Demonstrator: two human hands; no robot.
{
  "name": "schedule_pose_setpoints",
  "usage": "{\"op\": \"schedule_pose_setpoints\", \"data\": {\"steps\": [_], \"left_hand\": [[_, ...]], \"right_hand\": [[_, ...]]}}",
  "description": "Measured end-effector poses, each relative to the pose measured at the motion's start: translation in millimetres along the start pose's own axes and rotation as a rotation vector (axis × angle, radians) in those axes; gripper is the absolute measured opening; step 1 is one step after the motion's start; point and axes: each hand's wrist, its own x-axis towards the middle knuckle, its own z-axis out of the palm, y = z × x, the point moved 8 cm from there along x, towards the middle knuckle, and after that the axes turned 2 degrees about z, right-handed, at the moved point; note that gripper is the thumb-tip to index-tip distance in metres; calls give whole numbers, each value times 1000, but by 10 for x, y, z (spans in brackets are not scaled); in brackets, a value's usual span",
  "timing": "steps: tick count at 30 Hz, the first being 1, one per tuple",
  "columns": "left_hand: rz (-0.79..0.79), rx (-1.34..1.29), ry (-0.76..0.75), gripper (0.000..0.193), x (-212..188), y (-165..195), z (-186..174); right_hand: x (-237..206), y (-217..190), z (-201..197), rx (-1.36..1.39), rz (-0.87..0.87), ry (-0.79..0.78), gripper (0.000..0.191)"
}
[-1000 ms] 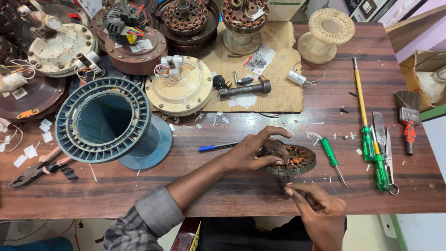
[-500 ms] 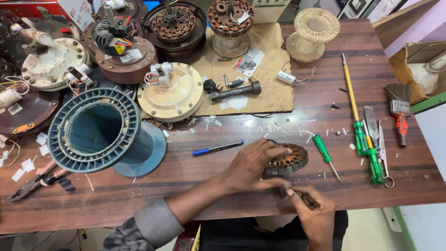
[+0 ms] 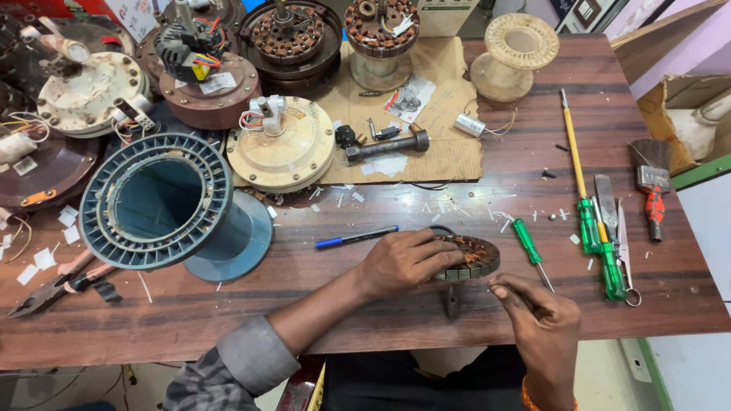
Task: The person works at a cluttered repair-shop workbench fitting copper wire coils into the slots of a fan motor stator, pressing and seating the windings by hand while rotating the stator to reach each section. They continue around the stator, adjusting the coils one by one.
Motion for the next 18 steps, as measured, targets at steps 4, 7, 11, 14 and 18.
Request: {"op": "schedule_pose_setpoints", "data": {"steps": [4, 7, 11, 14, 18], "left_hand": [[7, -31, 14, 44, 12, -7, -75], [47, -17, 4, 45, -2, -28, -67], [84, 34, -11, 44, -60, -34, -19], [113, 75, 14, 43, -83, -2, 9], [69, 26, -13, 41, -127, -60, 71]], "right_hand": [[129, -275, 200, -102, -113, -42, 16], [212, -371, 282, -145, -152, -54, 15], [402, -387, 310, -223, -123, -87, 16], [513, -497, 371, -172, -219, -174, 14], [638, -611, 498, -311, -307, -261, 15]]}}
